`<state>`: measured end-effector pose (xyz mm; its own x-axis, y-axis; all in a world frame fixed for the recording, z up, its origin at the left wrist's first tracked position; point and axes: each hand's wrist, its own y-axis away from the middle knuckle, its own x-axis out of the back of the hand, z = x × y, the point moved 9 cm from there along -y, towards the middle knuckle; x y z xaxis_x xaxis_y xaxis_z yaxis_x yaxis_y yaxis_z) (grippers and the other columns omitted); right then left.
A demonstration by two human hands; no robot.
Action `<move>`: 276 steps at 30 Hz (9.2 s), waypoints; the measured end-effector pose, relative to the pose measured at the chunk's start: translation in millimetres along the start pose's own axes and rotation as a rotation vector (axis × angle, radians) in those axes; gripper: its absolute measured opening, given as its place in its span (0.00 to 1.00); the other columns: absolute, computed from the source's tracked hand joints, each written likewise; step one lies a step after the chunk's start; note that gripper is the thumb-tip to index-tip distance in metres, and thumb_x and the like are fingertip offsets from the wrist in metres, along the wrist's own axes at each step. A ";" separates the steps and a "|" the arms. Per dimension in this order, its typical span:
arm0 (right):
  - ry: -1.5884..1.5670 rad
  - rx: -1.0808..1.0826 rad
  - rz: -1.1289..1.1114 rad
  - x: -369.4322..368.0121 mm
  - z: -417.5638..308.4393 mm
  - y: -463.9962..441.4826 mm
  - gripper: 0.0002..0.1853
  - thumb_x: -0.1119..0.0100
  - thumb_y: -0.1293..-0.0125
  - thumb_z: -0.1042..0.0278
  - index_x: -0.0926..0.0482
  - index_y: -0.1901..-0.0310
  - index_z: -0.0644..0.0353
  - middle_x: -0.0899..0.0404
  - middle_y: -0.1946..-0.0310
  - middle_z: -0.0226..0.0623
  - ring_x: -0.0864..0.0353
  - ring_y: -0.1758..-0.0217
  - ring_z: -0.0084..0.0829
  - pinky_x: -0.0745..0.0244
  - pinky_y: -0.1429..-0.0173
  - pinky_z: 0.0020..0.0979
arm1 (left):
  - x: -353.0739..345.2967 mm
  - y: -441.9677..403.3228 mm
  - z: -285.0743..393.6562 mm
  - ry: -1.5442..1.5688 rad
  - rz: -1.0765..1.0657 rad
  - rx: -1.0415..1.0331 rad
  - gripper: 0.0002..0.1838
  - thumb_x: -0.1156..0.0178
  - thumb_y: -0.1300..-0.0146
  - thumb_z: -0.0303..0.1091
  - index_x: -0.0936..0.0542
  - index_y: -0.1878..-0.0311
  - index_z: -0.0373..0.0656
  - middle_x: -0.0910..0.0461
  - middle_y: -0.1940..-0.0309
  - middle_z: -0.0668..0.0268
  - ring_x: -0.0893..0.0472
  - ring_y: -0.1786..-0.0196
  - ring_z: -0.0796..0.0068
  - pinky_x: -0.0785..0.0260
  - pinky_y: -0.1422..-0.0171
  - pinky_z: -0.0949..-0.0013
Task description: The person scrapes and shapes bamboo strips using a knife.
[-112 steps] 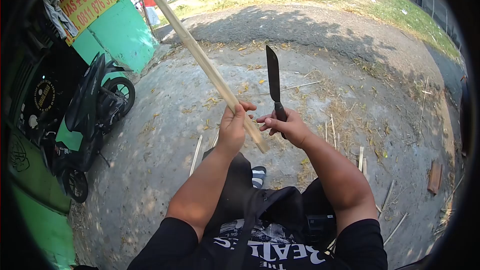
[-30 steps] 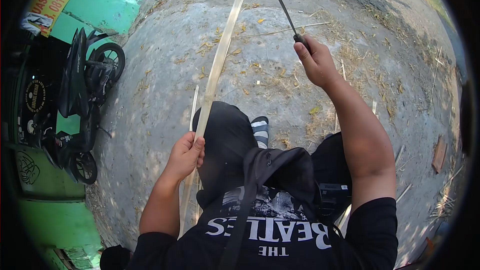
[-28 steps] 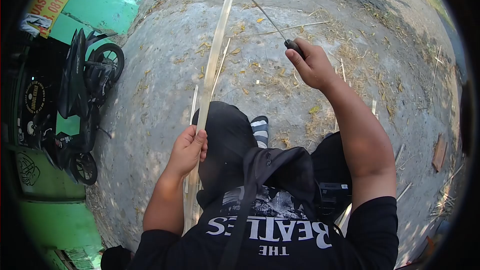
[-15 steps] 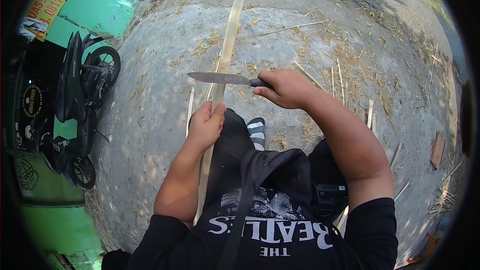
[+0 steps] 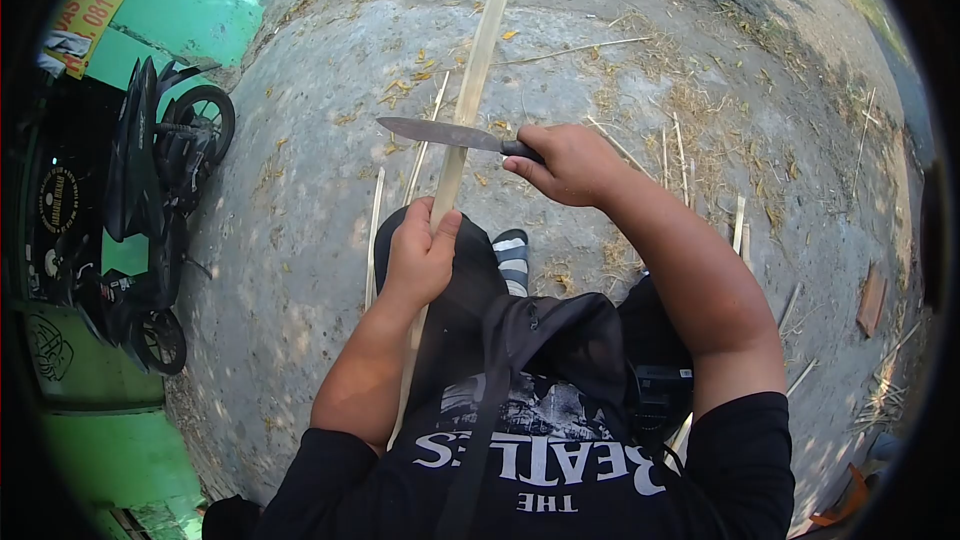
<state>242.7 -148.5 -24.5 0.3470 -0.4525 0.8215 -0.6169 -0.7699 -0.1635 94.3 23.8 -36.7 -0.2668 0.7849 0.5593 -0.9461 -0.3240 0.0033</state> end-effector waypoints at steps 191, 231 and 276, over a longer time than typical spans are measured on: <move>-0.047 -0.092 -0.044 -10.5 27.5 -4.9 0.26 0.48 0.21 0.37 0.19 0.55 0.56 0.15 0.68 0.51 0.15 0.57 0.59 0.23 0.53 0.57 | -18.5 0.3 -12.7 -0.016 -0.341 0.226 0.19 0.23 0.36 0.31 0.28 0.58 0.46 0.32 0.74 0.80 0.33 0.72 0.90 0.40 0.69 0.78; -0.037 -0.117 -0.041 0.6 32.0 -5.2 0.27 0.47 0.22 0.37 0.16 0.56 0.57 0.15 0.68 0.52 0.14 0.57 0.58 0.21 0.52 0.56 | -17.2 0.5 -10.3 -0.123 -0.348 0.197 0.19 0.23 0.38 0.29 0.29 0.58 0.46 0.32 0.74 0.79 0.33 0.71 0.89 0.39 0.68 0.77; -0.033 -0.024 -0.049 -0.6 25.6 1.4 0.27 0.45 0.23 0.36 0.17 0.55 0.57 0.15 0.69 0.50 0.14 0.60 0.57 0.22 0.54 0.55 | -13.7 3.8 -22.2 0.024 -0.415 0.165 0.18 0.23 0.40 0.30 0.27 0.59 0.44 0.28 0.73 0.76 0.30 0.69 0.85 0.34 0.65 0.73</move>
<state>259.8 -160.8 -39.2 0.4004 -0.4295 0.8094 -0.6155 -0.7805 -0.1097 90.2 23.5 -62.8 0.1233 0.8774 0.4636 -0.9325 -0.0575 0.3567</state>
